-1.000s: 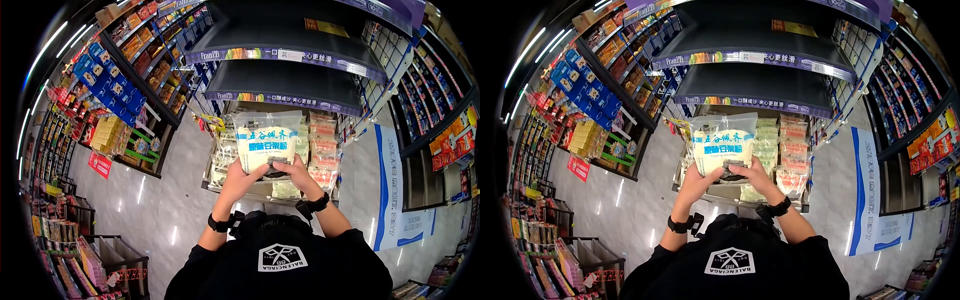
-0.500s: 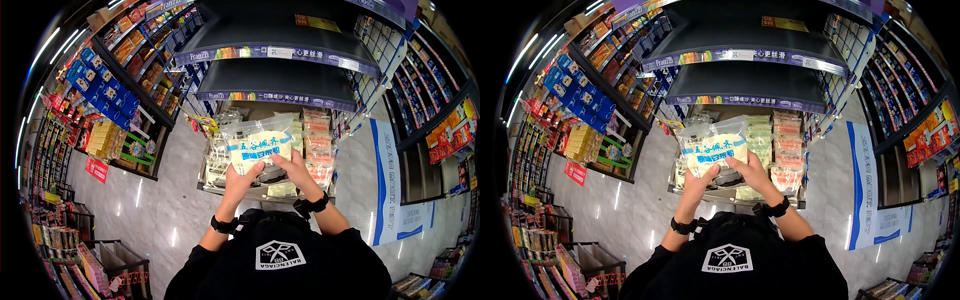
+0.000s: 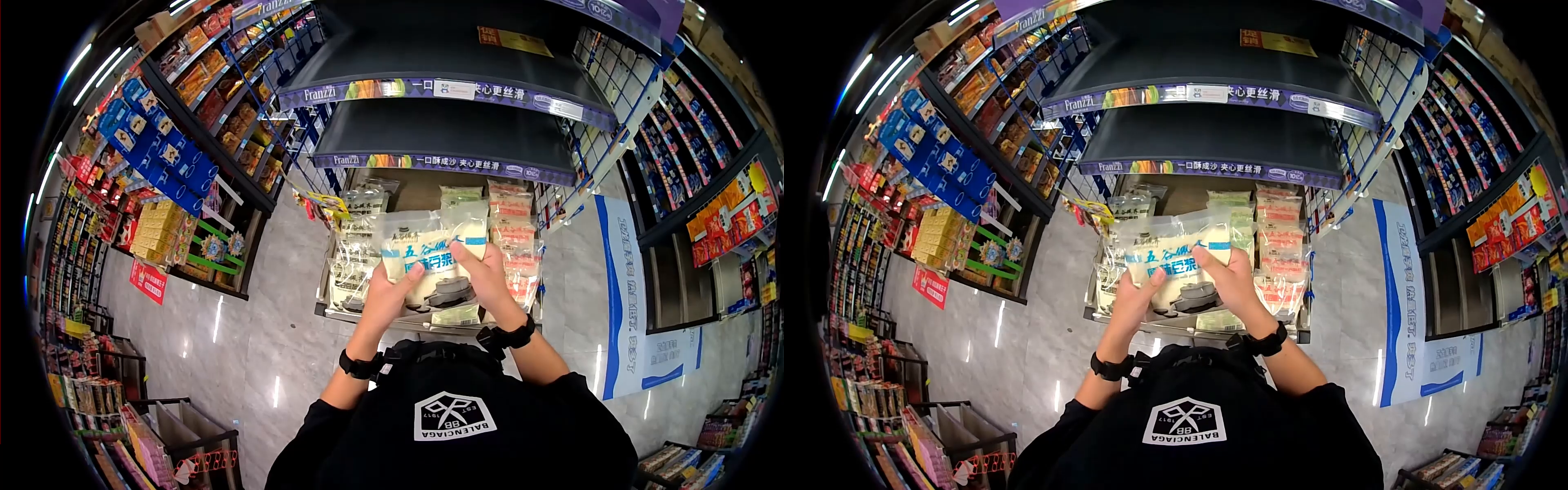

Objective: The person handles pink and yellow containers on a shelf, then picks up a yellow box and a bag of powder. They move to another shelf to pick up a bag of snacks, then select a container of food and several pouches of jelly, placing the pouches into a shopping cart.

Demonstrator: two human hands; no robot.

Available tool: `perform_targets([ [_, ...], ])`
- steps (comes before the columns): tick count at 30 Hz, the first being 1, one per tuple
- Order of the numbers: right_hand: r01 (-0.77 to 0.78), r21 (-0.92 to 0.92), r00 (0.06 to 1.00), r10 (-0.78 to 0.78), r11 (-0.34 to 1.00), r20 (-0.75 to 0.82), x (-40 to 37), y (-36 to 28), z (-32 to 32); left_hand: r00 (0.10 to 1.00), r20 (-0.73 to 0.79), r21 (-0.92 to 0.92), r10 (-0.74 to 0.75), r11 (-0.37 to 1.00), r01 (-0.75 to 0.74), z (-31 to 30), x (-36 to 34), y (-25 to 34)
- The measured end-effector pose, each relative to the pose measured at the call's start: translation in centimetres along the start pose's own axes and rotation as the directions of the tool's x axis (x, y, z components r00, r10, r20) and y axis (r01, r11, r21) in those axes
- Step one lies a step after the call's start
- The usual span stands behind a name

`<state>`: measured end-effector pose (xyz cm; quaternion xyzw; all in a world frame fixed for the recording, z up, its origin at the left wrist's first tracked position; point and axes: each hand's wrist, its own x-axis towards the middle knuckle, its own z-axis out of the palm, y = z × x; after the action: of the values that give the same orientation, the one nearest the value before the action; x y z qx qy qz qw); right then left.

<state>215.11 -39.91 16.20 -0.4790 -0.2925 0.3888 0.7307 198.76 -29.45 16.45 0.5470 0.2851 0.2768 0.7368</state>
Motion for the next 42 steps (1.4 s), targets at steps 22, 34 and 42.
perform_targets([
  [22, 0.483, -0.234, 0.794, -0.310, 0.844, 0.522, -1.3, -4.5, 3.8, 0.700, 0.591, -0.805, 0.401, 0.348, 0.481, -3.1, 1.5, -1.3],
  [34, -0.111, -0.234, 0.982, 0.143, 0.966, 0.122, 0.3, 2.5, 0.9, 0.933, -0.174, 0.371, 0.314, 0.899, -0.234, -4.6, 1.5, -1.8],
  [42, -0.004, -0.514, 0.957, 0.151, 0.858, 0.246, -2.9, 10.6, -3.7, 0.968, 0.212, 0.644, -0.136, 0.764, -0.034, -8.9, -2.9, -6.5],
])
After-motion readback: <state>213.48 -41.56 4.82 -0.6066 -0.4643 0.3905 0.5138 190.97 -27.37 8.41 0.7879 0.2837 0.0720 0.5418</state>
